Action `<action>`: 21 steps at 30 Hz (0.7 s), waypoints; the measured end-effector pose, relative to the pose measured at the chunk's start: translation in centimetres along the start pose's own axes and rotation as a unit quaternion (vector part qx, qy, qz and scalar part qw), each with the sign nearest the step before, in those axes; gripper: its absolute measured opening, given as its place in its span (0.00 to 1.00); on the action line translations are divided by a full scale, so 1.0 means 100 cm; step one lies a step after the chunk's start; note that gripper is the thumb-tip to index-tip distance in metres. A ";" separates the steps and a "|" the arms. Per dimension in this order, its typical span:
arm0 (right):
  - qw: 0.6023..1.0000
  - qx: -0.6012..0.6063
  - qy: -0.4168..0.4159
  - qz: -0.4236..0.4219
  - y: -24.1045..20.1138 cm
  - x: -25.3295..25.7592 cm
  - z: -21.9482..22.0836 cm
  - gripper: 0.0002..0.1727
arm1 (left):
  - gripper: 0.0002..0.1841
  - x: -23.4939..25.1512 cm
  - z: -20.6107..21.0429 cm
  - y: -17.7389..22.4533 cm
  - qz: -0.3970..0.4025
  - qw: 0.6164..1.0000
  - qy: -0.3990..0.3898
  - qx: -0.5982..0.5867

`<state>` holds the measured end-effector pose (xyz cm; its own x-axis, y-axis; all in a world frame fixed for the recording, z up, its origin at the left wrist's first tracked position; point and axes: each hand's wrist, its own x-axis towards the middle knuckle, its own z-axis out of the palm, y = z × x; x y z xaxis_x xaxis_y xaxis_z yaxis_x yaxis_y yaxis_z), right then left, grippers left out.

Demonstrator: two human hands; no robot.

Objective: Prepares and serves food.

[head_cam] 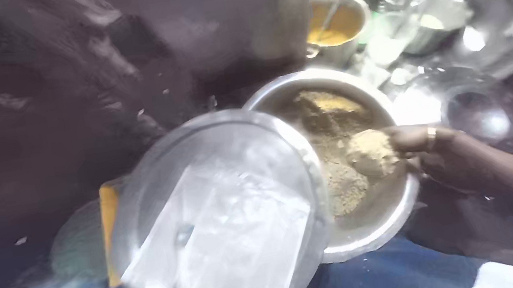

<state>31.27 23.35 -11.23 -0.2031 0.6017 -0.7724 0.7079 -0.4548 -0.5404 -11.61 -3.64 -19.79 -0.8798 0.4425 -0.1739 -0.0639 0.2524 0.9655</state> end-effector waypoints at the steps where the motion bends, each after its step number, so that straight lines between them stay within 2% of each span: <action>1: 0.999 0.031 -0.004 -0.016 -0.009 -0.007 0.000 0.20 | 0.37 -0.006 0.004 -0.003 -0.018 1.000 0.020 0.004; 3: 0.996 0.069 -0.044 -0.036 -0.033 -0.020 0.006 0.21 | 0.37 -0.012 0.014 -0.010 -0.025 0.998 0.057 0.013; 6: 0.987 0.075 -0.086 -0.111 -0.066 -0.036 0.035 0.26 | 0.40 -0.022 0.041 -0.013 -0.038 0.998 0.060 0.005; 8: 0.982 0.023 -0.077 -0.169 -0.090 -0.039 0.073 0.28 | 0.43 -0.032 0.053 -0.014 -0.062 0.997 0.055 -0.007; 10: 0.965 -0.098 -0.022 -0.244 -0.112 -0.027 0.120 0.32 | 0.45 -0.038 0.056 -0.015 -0.068 0.997 0.048 -0.003; 12: 0.907 -0.230 0.068 -0.347 -0.117 0.003 0.168 0.33 | 0.47 -0.040 0.056 -0.016 -0.068 0.997 0.042 0.006; 14: 0.802 -0.333 0.169 -0.466 -0.113 0.041 0.205 0.21 | 0.46 -0.043 0.054 -0.014 -0.077 0.996 0.039 0.013; 16: 0.731 -0.355 0.226 -0.538 -0.123 0.056 0.217 0.16 | 0.46 -0.042 0.053 -0.014 -0.078 0.996 0.033 0.005; 18: 0.699 -0.328 0.233 -0.591 -0.133 0.054 0.219 0.15 | 0.48 -0.042 0.047 -0.014 -0.077 0.997 0.027 0.004; 21: 0.696 -0.389 0.175 -0.578 -0.131 0.059 0.223 0.18 | 0.47 -0.042 0.046 -0.015 -0.082 0.996 0.024 0.007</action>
<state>5.72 18.19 -16.13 -0.8599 0.4557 0.2299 0.3890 0.8767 -0.2829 -5.69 -1.90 -21.42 -0.8794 0.3531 -0.3192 -0.2020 0.3305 0.9219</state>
